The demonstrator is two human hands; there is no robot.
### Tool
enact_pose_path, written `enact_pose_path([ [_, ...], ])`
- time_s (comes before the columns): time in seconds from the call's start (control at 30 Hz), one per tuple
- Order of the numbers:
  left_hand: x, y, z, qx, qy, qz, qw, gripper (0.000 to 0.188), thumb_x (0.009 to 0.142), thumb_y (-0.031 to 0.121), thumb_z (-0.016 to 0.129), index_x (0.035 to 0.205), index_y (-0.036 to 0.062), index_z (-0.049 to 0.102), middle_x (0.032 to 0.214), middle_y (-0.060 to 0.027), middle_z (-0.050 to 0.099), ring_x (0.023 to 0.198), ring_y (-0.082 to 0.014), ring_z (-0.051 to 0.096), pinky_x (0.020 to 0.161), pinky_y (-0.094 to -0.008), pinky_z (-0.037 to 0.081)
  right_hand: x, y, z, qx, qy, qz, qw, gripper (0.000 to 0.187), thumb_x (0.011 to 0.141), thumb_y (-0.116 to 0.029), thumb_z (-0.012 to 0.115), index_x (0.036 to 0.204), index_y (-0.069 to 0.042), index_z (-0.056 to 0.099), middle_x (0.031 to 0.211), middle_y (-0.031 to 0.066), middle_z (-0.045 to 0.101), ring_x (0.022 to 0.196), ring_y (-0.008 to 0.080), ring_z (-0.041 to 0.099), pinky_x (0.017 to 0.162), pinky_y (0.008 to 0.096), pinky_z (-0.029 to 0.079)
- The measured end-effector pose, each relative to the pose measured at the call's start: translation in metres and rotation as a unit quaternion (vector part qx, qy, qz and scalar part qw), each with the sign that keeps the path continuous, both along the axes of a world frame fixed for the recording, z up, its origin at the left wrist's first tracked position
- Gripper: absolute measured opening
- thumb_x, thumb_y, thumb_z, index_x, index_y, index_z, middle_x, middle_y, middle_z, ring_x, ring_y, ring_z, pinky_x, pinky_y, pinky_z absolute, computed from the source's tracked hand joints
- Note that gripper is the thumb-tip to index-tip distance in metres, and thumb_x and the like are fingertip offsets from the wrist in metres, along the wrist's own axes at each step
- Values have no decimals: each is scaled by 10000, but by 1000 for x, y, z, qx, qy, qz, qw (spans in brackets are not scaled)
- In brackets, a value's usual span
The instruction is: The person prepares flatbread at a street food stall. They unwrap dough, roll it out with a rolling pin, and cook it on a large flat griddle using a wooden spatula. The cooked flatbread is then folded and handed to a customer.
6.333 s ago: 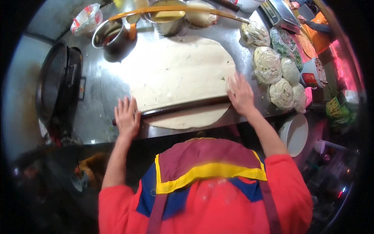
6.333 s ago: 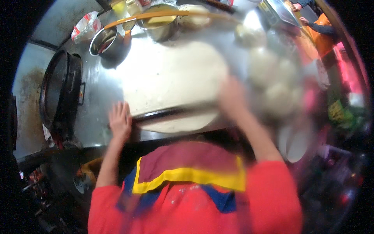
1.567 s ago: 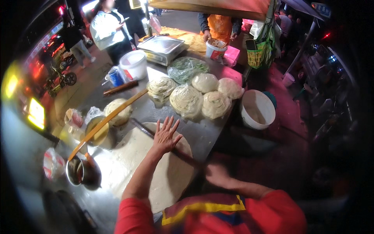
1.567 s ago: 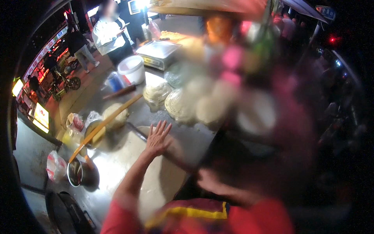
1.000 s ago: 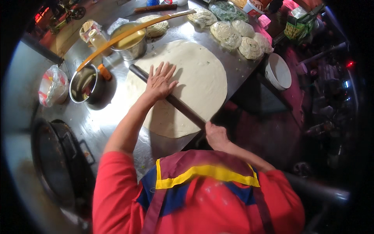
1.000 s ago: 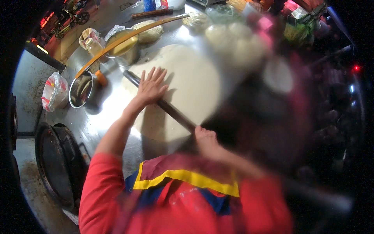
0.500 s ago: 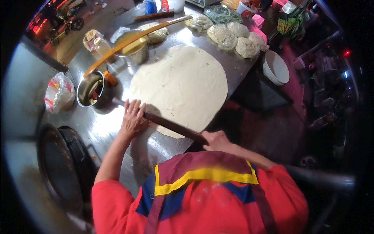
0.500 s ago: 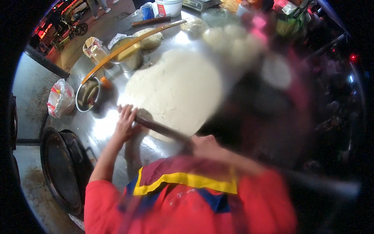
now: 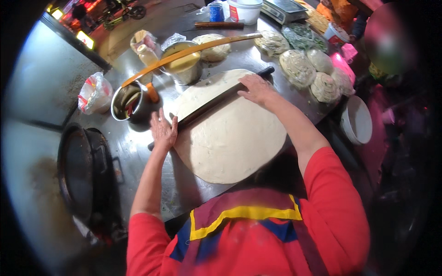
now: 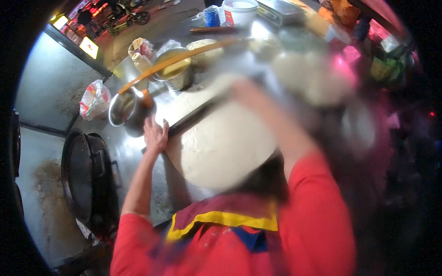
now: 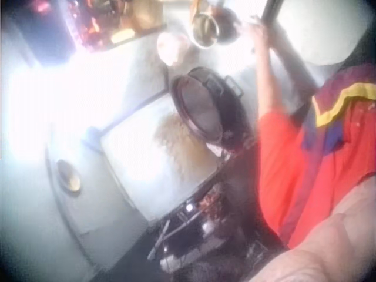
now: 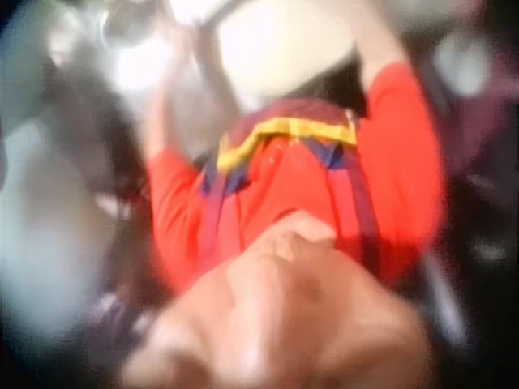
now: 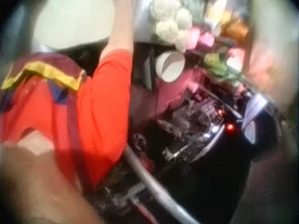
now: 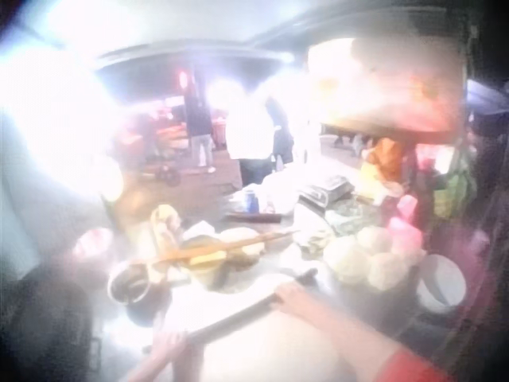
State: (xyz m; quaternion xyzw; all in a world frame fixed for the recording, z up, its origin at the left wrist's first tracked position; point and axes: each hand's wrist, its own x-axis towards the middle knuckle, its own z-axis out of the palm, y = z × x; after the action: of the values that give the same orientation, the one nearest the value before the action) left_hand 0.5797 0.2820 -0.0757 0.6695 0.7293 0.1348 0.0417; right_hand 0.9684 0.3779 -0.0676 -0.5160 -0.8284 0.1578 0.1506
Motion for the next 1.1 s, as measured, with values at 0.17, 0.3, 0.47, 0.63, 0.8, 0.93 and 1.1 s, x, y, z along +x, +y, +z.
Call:
enact_pose_path([
  [0.17, 5, -5, -21, -47, 154, 25, 987, 572, 1052, 471, 357, 1519, 148, 426, 1593, -193, 332, 1456, -399, 317, 1134, -572, 278, 11, 4, -39, 100, -15, 6, 995, 360, 927, -277, 659, 1229, -86, 627, 1301, 104, 606, 1293, 287, 507, 1164, 445, 319],
  [0.3, 32, -58, -30, 4, 89, 59, 994, 628, 1004, 473, 468, 1535, 145, 407, 1563, -177, 400, 1432, -406, 356, 1139, -567, 262, 27, -28, 0, -15, -90, -5, 996, 338, 910, -243, 669, 1219, -109, 630, 1265, 101, 607, 1279, 304, 504, 1132, 450, 338],
  [0.47, 84, -151, -33, 67, 109, 33, 991, 703, 951, 503, 543, 1538, 141, 405, 1526, -173, 413, 1436, -417, 315, 1195, -600, 149, 72, -61, -4, -28, -119, -10, 992, 335, 886, -191, 685, 1203, -95, 633, 1249, 112, 604, 1259, 309, 517, 1103, 460, 359],
  [0.63, 61, -144, -21, -60, 39, 113, 991, 707, 964, 509, 519, 1521, 87, 411, 1499, -204, 438, 1424, -408, 332, 1189, -601, 163, 95, -56, -28, 25, -32, 13, 999, 387, 928, -225, 653, 1282, -74, 614, 1360, 152, 563, 1297, 341, 503, 1110, 474, 367],
  [0.8, 2, -87, -34, 3, 87, 181, 980, 694, 1009, 505, 452, 1557, 94, 343, 1587, -227, 335, 1496, -417, 224, 1200, -609, 124, 82, 14, -61, 196, -97, 30, 975, 500, 993, -348, 565, 1440, -129, 521, 1581, 173, 350, 1425, 366, 379, 1149, 484, 322],
  [0.93, 33, -103, -26, -118, 103, 108, 982, 628, 1027, 500, 413, 1569, 188, 350, 1619, -173, 313, 1525, -398, 181, 1215, -586, 100, 79, -22, -20, 23, -271, -4, 962, 564, 998, -441, 517, 1504, -198, 467, 1628, 161, 288, 1482, 358, 307, 1205, 485, 231],
  [1.1, 65, -180, -31, -32, 98, 70, 992, 605, 1019, 438, 441, 1541, 134, 407, 1599, -154, 366, 1499, -394, 263, 1206, -574, 137, 105, -95, 6, -95, -214, -11, 972, 558, 961, -365, 591, 1474, -165, 502, 1566, 143, 406, 1444, 357, 367, 1192, 494, 254],
])
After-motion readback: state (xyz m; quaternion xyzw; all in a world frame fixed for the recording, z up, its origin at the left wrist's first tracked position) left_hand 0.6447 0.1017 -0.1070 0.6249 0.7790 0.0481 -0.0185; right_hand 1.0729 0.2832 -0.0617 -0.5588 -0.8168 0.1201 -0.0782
